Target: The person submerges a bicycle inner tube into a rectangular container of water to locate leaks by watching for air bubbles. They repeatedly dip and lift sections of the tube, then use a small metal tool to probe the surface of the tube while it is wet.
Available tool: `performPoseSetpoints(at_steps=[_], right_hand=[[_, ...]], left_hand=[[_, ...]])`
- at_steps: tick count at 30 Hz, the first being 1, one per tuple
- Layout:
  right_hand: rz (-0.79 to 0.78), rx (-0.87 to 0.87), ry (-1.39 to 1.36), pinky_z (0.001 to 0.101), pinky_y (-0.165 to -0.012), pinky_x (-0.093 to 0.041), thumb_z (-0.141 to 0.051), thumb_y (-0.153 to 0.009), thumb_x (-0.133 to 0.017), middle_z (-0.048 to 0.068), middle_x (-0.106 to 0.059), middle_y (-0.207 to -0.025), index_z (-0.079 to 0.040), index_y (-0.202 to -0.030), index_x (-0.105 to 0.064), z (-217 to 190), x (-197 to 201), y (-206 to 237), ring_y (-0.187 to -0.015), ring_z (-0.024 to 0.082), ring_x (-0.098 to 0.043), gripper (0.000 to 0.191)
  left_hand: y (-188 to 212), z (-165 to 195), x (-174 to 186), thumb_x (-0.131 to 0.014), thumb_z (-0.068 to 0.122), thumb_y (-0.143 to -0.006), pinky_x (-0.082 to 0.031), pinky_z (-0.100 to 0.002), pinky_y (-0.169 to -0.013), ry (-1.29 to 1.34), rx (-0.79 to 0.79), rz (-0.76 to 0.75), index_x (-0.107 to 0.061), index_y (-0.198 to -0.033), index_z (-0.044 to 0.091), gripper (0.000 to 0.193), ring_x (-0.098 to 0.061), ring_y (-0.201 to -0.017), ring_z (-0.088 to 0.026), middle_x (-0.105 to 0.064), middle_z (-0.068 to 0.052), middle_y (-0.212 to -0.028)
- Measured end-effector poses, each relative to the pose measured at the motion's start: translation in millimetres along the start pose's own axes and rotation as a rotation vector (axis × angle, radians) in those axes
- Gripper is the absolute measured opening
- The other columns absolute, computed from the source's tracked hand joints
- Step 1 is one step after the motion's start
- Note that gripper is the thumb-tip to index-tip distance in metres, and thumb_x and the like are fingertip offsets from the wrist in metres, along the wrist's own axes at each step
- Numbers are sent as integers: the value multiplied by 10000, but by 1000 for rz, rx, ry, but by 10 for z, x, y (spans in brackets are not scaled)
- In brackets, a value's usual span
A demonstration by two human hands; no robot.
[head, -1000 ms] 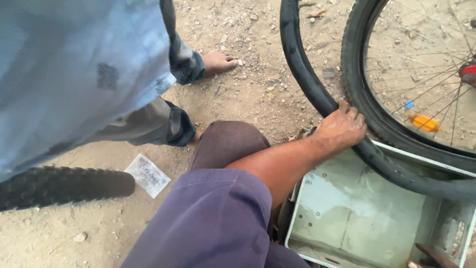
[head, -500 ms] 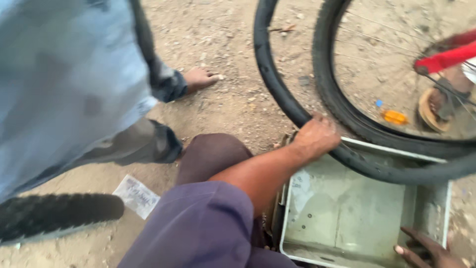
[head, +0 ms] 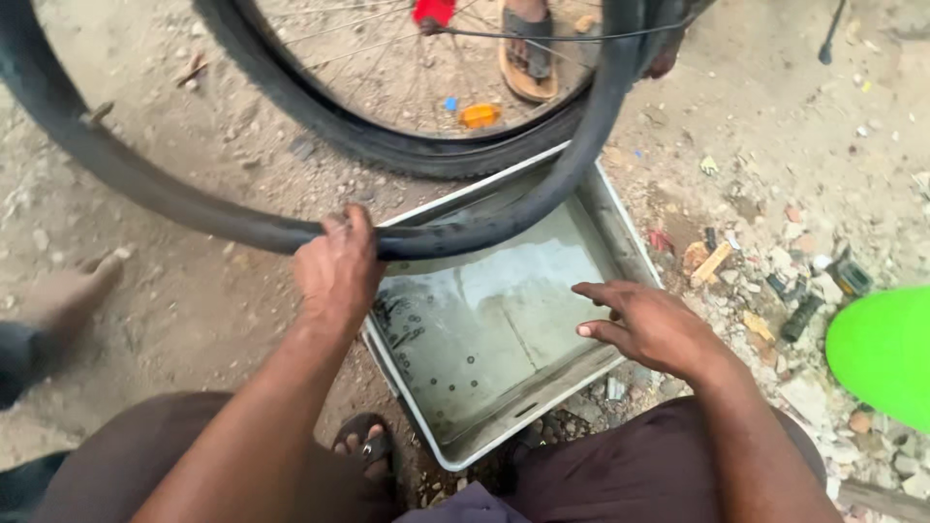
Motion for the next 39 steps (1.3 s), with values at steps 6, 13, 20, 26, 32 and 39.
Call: performPoseSetpoints(at_steps=[6, 13, 20, 26, 32, 39], right_hand=[[-74, -98, -15, 416, -959, -533, -507, -870, -675, 86, -696, -1225, -252, -1456, -580, 26, 50, -16, -1069, 282, -701, 647], [14, 96, -13, 465, -938, -497, -444, -898, -665, 139, -668, -1223, -162, -1405, -573, 183, 40, -15, -1112, 360, -631, 588], [-25, 85, -13, 465, -941, -497, -444, -899, -654, 127, -665, -1207, -177, -1407, -563, 207, -1, -37, -1116, 353, -633, 582], [51, 157, -80, 433, -1010, -493, -454, -874, -685, 137, -682, -1303, -158, -1372, -598, 592, -311, -157, -1207, 320, -630, 586], [-22, -100, -72, 406, -985, -605, -475, -752, -853, 126, -745, -1121, -226, -1443, -621, 1619, -1143, -765, -1019, 262, -762, 770], [-221, -197, -5, 402, -1001, -592, -421, -731, -925, 151, -764, -1034, -193, -1467, -625, 2513, -1769, -1430, -1008, 265, -770, 827]], left_hand=[[90, 6, 288, -835, 500, -790, -602, -433, -633, 3, 196, -229, -231, -1582, -31, 1128, -752, -723, -315, -760, -151, -830], [159, 8, 197, -810, 428, -865, -543, -509, -806, 399, 435, -284, 82, -1628, 65, 1229, -699, -916, -407, -688, -279, -1079], [142, -372, -215, -677, 337, -903, -594, -462, -925, 1554, 1043, 69, -7, -1540, 66, 964, -692, -1096, -401, -558, -257, -1372], [-148, -307, -437, -587, 526, -951, -597, -377, -806, 1455, 724, -198, -732, -1177, 50, 547, -723, -929, -249, -744, -123, -1036], [-258, 205, -167, -833, 334, -750, -544, -371, -857, 1626, 815, 137, -583, -1209, -87, 672, -689, -942, -259, -720, -195, -1089], [-370, 277, -66, -843, 316, -730, -516, -392, -1007, 1500, 1027, 2, -236, -1405, -105, 1001, -667, -1128, -378, -640, -296, -1226]])
Point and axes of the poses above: each hand's wrist, its own y-axis away from the middle knuckle, its own x-axis out of the back of the hand, z = x × y, the point moved 1 cm from there along -y, towards the middle knuckle
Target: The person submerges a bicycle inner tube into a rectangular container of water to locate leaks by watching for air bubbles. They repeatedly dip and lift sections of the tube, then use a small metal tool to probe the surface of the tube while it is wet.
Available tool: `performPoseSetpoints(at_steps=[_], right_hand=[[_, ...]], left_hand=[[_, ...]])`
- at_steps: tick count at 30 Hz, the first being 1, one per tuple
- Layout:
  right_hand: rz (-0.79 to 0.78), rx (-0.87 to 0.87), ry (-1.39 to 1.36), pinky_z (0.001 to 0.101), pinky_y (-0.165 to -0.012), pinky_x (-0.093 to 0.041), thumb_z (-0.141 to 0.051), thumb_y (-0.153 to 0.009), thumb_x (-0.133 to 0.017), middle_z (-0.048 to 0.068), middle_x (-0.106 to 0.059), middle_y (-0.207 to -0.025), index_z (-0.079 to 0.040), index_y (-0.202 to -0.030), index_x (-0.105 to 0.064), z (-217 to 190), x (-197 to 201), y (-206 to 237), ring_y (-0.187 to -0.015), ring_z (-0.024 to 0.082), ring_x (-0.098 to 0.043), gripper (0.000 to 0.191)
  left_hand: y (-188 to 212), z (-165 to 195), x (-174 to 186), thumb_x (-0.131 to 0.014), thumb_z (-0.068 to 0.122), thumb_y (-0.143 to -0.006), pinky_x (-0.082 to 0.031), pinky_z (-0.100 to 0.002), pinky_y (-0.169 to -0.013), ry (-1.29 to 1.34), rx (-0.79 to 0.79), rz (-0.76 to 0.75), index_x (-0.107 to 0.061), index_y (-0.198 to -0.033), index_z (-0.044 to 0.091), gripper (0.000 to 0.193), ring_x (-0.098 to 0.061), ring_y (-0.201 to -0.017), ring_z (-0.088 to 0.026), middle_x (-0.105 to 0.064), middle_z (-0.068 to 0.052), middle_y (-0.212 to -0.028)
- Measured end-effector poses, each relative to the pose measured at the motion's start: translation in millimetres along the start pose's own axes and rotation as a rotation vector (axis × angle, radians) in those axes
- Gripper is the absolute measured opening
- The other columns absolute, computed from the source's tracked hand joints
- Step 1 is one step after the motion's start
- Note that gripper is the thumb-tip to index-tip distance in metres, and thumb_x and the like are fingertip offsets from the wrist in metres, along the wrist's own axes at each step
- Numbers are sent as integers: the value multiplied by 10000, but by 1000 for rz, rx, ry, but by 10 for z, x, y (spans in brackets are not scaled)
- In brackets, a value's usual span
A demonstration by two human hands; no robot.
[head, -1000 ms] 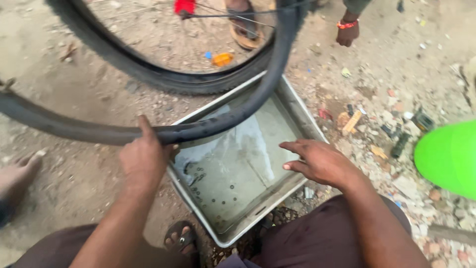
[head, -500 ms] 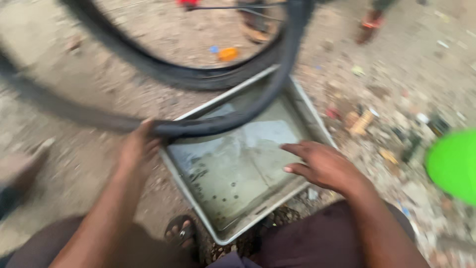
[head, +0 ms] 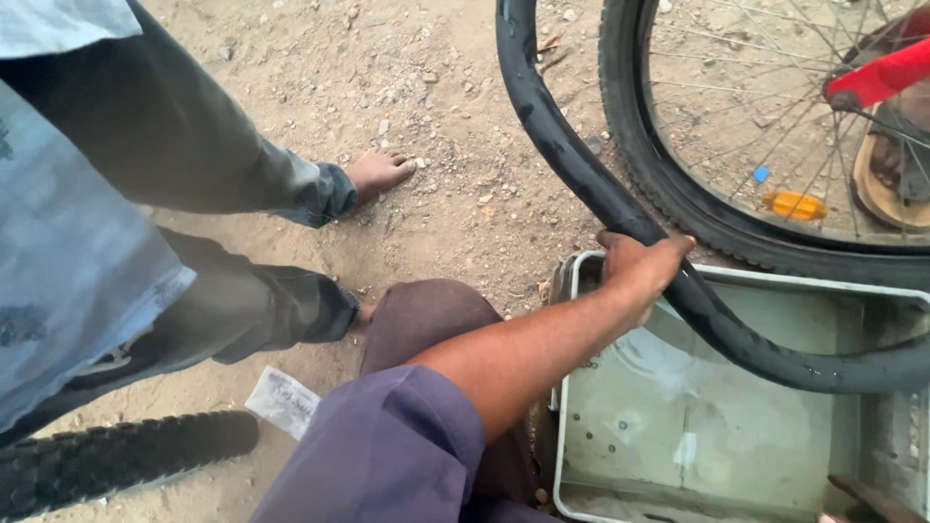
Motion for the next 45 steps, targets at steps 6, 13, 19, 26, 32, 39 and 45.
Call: performPoseSetpoints(at_steps=[6, 13, 19, 26, 32, 39, 45], right_hand=[[1, -34, -37, 396, -980, -604, -406, -751, -903, 156, -767, -1021, -198, -1472, -634, -110, 19, -56, -986, 271, -776, 797], [35, -34, -65, 389, -957, -619, -388, -774, -877, 161, -771, -1007, -204, -1478, -644, -165, 60, 139, -960, 278, -783, 764], [-2, -39, -45, 396, -1003, -578, -393, -792, -808, 156, -812, -1072, -186, -1468, -600, -412, 263, 536, -1065, 272, -785, 738], [83, 104, 15, 414, -938, -569, -559, -834, -723, 124, -733, -1255, -197, -1370, -636, -1308, 855, 1265, -1114, 312, -724, 653], [415, 97, -69, 455, -860, -547, -484, -891, -683, 168, -755, -1095, -113, -1263, -714, -1555, 1160, 1578, -944, 352, -732, 527], [678, 3, -715, 320, -669, -570, -204, -929, -729, 139, -780, -908, 10, -1185, -736, -1292, 1260, 1572, -738, 161, -704, 334], [592, 129, -1336, 307, -642, -593, -194, -946, -730, 152, -752, -997, 57, -1280, -666, -1163, 1359, 1638, -766, 181, -715, 423]], left_hand=[[-180, 7, -21, -825, 293, -722, -546, -388, -972, -39, 9, -20, -229, -1398, -139, 999, -696, -1096, -390, -663, -319, -1193], [-301, -51, -28, -819, 312, -739, -572, -395, -935, -89, -25, -23, -214, -1412, -191, 1036, -706, -1074, -387, -658, -323, -1190], [-416, -175, -73, -825, 323, -741, -554, -386, -906, -90, -48, -36, -204, -1419, -161, 1039, -714, -1036, -370, -689, -309, -1154], [-393, -186, -22, -770, 341, -774, -579, -369, -682, -77, -40, -165, -529, -1160, -46, 597, -707, -849, -257, -704, -153, -992], [-278, -194, -17, -726, 330, -894, -490, -270, -481, 35, 54, -365, -662, -1020, 85, 284, -651, -651, -163, -674, -49, -842], [-127, -66, -36, -684, 293, -925, -600, -335, -656, -70, 113, -299, -642, -1095, 39, 308, -702, -779, -226, -710, -87, -923], [-158, -105, -30, -669, 278, -932, -597, -342, -672, -103, 86, -298, -630, -1144, 39, 322, -701, -793, -217, -715, -100, -952]])
Point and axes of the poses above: each hand's wrist, its own y-axis away from the middle knuckle, its own x-axis out of the back of the hand, z = x × y, the point moved 1 cm from there along -y, towards the middle knuckle
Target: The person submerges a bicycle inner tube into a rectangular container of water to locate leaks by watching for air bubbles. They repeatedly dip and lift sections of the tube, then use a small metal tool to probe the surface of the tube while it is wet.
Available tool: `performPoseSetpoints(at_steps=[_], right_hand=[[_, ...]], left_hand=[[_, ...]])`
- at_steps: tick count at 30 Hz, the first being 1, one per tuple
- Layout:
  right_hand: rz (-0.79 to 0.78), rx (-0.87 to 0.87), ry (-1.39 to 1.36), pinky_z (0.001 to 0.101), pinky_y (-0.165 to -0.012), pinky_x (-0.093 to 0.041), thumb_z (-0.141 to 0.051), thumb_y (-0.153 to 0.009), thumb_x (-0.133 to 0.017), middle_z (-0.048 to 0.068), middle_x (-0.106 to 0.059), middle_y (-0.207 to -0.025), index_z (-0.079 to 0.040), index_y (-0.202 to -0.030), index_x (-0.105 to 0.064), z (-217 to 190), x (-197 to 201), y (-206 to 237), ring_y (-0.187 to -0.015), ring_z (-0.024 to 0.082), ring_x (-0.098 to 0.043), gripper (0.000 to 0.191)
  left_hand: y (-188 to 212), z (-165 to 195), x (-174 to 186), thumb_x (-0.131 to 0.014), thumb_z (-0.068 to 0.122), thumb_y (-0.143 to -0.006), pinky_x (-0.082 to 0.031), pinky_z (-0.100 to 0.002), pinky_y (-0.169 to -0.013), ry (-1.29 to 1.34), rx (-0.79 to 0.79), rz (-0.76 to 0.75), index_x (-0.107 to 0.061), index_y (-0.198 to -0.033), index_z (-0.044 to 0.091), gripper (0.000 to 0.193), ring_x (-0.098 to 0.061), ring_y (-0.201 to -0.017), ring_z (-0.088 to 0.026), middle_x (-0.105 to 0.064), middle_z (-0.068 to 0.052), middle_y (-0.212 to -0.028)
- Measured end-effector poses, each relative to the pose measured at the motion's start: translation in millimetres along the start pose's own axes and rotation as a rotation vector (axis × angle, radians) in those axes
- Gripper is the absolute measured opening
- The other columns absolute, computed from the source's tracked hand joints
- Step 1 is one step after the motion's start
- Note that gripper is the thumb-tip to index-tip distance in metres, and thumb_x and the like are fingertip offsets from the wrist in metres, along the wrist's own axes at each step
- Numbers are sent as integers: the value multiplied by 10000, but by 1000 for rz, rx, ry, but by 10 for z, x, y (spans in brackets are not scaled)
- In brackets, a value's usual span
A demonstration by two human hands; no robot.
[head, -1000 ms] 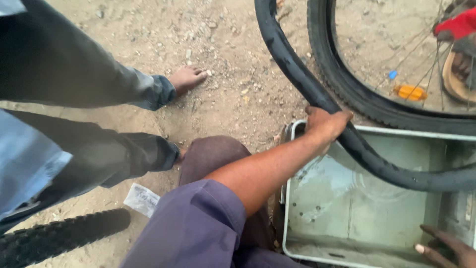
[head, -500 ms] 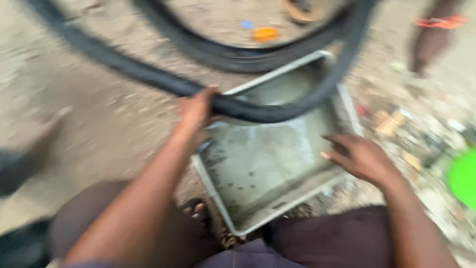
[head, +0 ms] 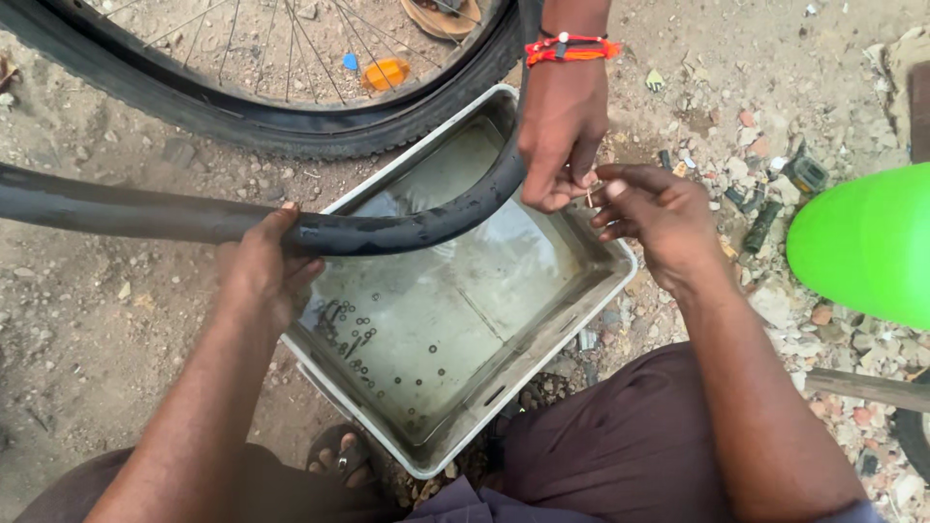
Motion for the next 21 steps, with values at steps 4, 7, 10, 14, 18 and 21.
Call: performPoseSetpoints(at_steps=[4, 7, 10, 14, 18, 21], right_hand=[[-152, 29, -298, 324, -695, -600, -263, -970, -734, 175, -749, -1042, 57, -1393, -593, -136, 7, 147, -829, 229, -744, 549], [-203, 76, -252, 328, -722, -598, -234, -964, -767, 164, -753, -1092, 66, -1451, -562, -172, -106, 207, -849, 226, -727, 608], [-209, 90, -281, 336, -754, -586, -212, -942, -805, 145, -742, -1112, 56, -1437, -547, -216, -193, 208, -901, 226, -723, 620], [-249, 81, -352, 317, -770, -563, -178, -900, -832, 123, -748, -1108, -18, -1417, -554, -282, -183, 218, -1028, 221, -746, 609], [-302, -18, -543, 334, -846, -570, -144, -957, -814, 81, -735, -1104, -32, -1362, -638, -197, -168, 264, -1054, 206, -726, 456], [-350, 52, -629, 326, -869, -567, -87, -1029, -785, 90, -725, -1061, -26, -1250, -689, -105, -139, 268, -1026, 205, -711, 249]], left_hand=[[-46, -49, 27, -669, 310, -960, -561, -331, -645, 15, 10, -40, -669, -1155, 17, 352, -654, -754, -213, -702, -100, -950], [-45, -76, 41, -655, 312, -961, -565, -315, -680, 17, 15, -53, -667, -1170, 46, 338, -698, -810, -201, -724, -74, -963], [-21, -76, 42, -610, 314, -981, -578, -318, -777, 13, -7, -124, -639, -1184, 48, 336, -736, -921, -196, -748, -82, -1017], [-4, -72, 50, -619, 314, -977, -550, -360, -794, -25, 53, -39, -627, -1188, 57, 333, -686, -904, -235, -711, -104, -1032], [-14, -126, 65, -614, 304, -978, -569, -365, -821, -18, 32, -63, -631, -1181, 55, 322, -701, -919, -212, -712, -98, -1048], [-60, -174, 77, -603, 304, -976, -571, -368, -828, -23, 34, -81, -620, -1198, 55, 334, -714, -924, -221, -719, -103, -1051]])
Point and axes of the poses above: each hand's wrist, its own y-axis away from the middle knuckle, its own x-axis out of the back of the hand, z = x × y, the point moved 1 cm from there along -y, towards the middle knuckle
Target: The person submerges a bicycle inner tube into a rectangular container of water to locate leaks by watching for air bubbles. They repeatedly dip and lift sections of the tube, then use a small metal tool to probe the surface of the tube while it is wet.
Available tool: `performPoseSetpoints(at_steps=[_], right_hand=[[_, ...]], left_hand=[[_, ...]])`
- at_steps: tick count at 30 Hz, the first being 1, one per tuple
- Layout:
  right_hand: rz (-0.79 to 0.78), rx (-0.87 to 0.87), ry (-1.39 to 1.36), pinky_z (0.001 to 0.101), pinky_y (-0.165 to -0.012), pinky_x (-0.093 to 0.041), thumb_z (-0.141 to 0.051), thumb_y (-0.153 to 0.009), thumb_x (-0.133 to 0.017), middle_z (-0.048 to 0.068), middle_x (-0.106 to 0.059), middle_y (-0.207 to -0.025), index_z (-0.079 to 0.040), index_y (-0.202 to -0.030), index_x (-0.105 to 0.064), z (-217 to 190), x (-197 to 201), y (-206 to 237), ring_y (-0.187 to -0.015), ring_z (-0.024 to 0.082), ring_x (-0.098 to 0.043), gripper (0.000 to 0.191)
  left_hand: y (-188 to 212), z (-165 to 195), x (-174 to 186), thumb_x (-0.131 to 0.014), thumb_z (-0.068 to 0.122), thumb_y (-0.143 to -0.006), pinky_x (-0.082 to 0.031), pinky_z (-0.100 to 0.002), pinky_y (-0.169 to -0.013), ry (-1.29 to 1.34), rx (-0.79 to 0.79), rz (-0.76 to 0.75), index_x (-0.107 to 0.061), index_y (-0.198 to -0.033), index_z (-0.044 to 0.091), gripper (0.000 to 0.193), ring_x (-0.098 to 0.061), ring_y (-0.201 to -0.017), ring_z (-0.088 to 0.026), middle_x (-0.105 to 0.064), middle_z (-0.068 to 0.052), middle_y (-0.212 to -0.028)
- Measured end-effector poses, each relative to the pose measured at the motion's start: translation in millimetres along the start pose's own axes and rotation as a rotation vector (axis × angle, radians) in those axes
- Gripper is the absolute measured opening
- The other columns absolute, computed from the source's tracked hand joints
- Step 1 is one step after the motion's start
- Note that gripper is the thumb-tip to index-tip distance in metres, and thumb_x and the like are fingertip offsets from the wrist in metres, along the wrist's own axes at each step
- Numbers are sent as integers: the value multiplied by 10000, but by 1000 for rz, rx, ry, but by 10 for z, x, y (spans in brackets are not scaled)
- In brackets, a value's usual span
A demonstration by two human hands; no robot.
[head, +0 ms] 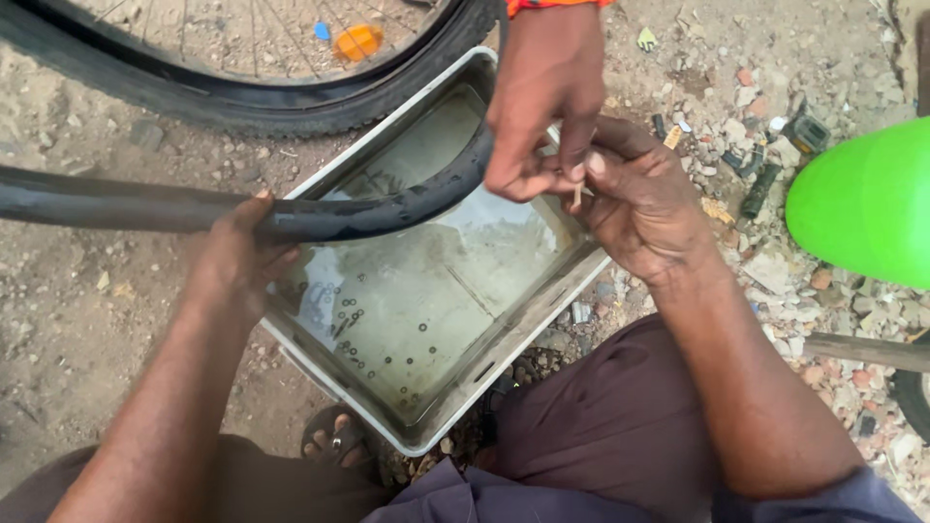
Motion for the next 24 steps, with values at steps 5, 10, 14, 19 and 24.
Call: performPoseSetpoints(at_steps=[5, 10, 14, 19, 24], right_hand=[[178, 53, -99, 353, -781, -599, -70, -1015, -721, 105, -734, -1077, -58, -1156, -716, -84, 168, 16, -958, 227, -730, 142], [297, 140, 13, 335, -712, -605, -58, -1028, -708, 159, -733, -1061, -55, -1156, -698, -153, 231, 0, -847, 219, -721, 128], [254, 160, 104, 340, -662, -604, -55, -1028, -711, 143, -720, -1025, -40, -1173, -685, -112, 218, -16, -783, 211, -710, 148], [296, 52, 261, 327, -785, -631, -25, -939, -730, 122, -727, -1049, -2, -1272, -672, -103, 189, -28, -870, 174, -719, 338], [303, 24, 319, 321, -742, -622, -45, -957, -733, 124, -731, -1019, 33, -1270, -667, -75, 97, -52, -851, 182, -721, 329]], left_hand=[[-32, -37, 50, -623, 368, -1048, -456, -448, -762, -28, 5, -35, -604, -1304, 16, 435, -630, -904, -290, -670, -151, -1075], [55, 51, -54, -597, 313, -1013, -549, -418, -921, -42, -69, -32, -581, -1295, -4, 424, -724, -1032, -256, -703, -140, -1185], [240, 168, -171, -635, 241, -968, -571, -433, -855, -10, -82, 64, -565, -1270, -40, 418, -730, -992, -298, -691, -183, -1156], [355, 244, -217, -644, 227, -955, -620, -382, -866, -22, -65, 110, -554, -1247, -46, 410, -758, -1009, -302, -704, -193, -1105], [210, 179, -150, -671, 256, -927, -579, -389, -809, 26, -62, 92, -613, -1207, -7, 389, -722, -950, -272, -712, -149, -1076]])
Point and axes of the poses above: each hand's wrist, its own y-axis away from the middle knuckle, its own x-axis out of the back of the hand, z = x × y, the point moved 1 cm from there along -y, towards the middle knuckle
